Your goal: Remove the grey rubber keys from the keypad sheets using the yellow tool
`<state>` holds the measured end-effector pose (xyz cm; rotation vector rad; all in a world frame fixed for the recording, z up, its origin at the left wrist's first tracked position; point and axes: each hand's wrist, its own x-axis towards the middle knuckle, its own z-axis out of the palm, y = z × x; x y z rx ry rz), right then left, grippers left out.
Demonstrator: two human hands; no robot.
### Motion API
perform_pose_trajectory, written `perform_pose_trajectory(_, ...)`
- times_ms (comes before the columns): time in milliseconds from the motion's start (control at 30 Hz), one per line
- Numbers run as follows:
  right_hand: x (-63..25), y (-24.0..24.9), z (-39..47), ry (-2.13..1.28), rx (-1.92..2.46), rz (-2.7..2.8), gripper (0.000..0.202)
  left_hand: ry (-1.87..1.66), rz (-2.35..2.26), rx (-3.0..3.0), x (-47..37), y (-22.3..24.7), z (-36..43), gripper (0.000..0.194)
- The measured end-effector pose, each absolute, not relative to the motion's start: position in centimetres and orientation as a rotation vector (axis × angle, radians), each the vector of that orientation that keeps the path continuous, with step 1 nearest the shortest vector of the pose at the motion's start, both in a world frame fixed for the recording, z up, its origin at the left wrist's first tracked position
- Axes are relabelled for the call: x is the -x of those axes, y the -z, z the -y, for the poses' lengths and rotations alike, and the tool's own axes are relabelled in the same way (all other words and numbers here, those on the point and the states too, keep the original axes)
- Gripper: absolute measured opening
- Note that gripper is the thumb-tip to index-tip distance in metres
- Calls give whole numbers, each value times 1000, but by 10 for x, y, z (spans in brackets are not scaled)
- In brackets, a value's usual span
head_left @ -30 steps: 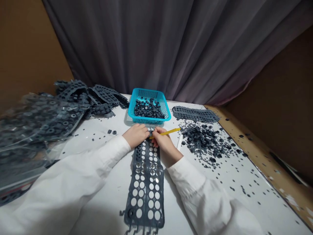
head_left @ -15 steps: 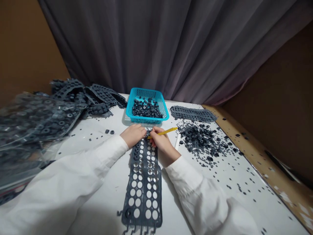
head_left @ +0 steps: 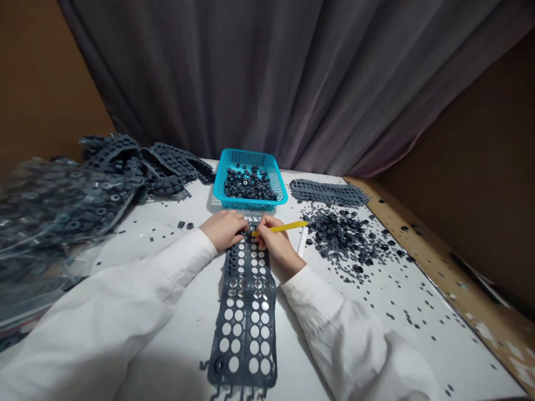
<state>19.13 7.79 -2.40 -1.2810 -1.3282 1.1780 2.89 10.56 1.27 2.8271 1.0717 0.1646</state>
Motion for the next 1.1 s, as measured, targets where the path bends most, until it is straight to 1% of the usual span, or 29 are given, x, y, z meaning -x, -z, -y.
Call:
perform_pose_trajectory(333, -192, 24, -76, -1181, 1263, 1364, 10, -170, -1068, -2864, -29, -8, -107, 20)
perform_pose_trajectory(533, -188, 28, -80, -1002, 1335, 1472, 17, -114, -1057, -2995, -33, -11, -104, 17)
perform_pose_trajectory(667, -185, 26, -83, -956, 1375, 1510, 19, -100, -1059, -3065, -36, -9, -102, 15)
perform_pose_trajectory(833, -187, 28, -83, -1046, 1389, 1448, 17, -120, -1044, -3141, -40, -4, -99, 21)
perform_pose_trajectory(933, -189, 29, -82, -1102, 1393, 1400, 15, -113, -1059, -3161, -41, 0, -98, 20)
perform_pose_trajectory(1100, -190, 30, -82, -1107, 1389, 1369, 15, -166, -1087, -3021, -37, 6, -102, 20)
